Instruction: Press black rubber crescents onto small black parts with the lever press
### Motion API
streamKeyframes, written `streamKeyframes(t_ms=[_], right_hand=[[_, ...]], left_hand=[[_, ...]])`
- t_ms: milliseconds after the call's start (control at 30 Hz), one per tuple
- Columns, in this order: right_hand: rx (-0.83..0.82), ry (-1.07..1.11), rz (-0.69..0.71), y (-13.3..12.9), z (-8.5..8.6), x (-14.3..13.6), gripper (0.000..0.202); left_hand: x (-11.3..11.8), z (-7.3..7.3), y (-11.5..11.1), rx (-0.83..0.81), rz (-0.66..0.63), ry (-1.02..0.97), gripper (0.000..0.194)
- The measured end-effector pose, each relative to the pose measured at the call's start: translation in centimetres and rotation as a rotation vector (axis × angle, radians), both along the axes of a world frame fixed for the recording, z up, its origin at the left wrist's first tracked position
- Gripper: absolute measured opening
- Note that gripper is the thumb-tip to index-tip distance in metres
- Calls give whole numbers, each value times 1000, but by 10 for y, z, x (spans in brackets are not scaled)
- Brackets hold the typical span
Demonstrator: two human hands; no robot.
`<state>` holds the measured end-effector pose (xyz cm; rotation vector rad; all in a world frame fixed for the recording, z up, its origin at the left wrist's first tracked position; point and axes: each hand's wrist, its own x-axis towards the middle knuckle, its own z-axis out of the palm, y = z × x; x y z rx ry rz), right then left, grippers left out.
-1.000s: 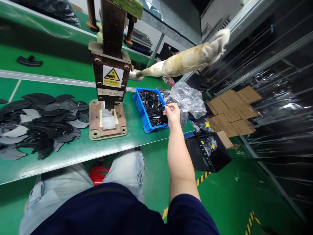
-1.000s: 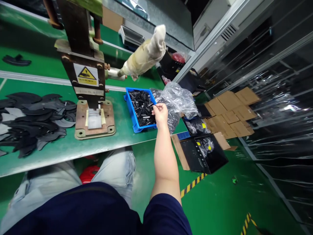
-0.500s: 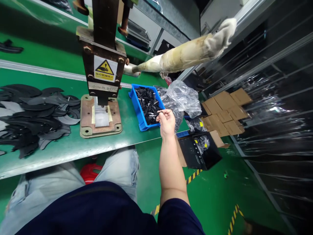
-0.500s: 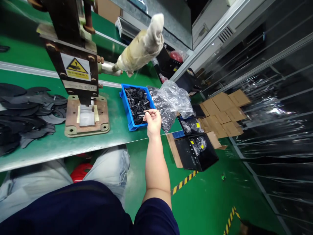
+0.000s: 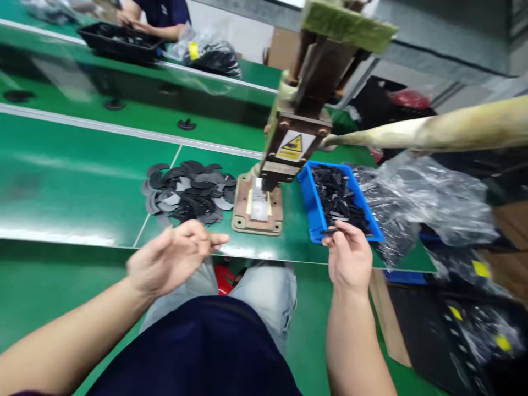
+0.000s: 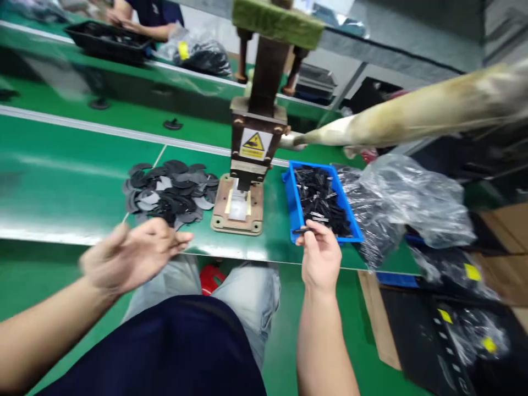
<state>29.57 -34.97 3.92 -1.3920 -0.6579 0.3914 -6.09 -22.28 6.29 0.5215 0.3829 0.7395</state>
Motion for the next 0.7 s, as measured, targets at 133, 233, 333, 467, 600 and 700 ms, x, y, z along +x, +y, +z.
streamKeyframes(t_ms=[133, 233, 333, 467, 600, 700], right_hand=[[-14, 89, 90, 10, -19, -41, 19], [-58, 159, 169, 14, -28, -68, 20], [-102, 209, 245, 16, -34, -85, 22], [-107, 243, 285, 19, -39, -100, 21], [-112, 279, 323, 22, -42, -112, 21], [-126, 301, 358, 22, -43, -120, 23]], left_hand=[[9, -20, -10, -151, -16, 18, 39], [15, -29, -10, -215, -15, 4, 40], [15, -31, -10, -230, -24, -11, 41], [15, -36, -14, -212, -30, 3, 34], [22, -47, -22, -28, -21, 176, 32], [29, -54, -25, 167, -7, 363, 34]])
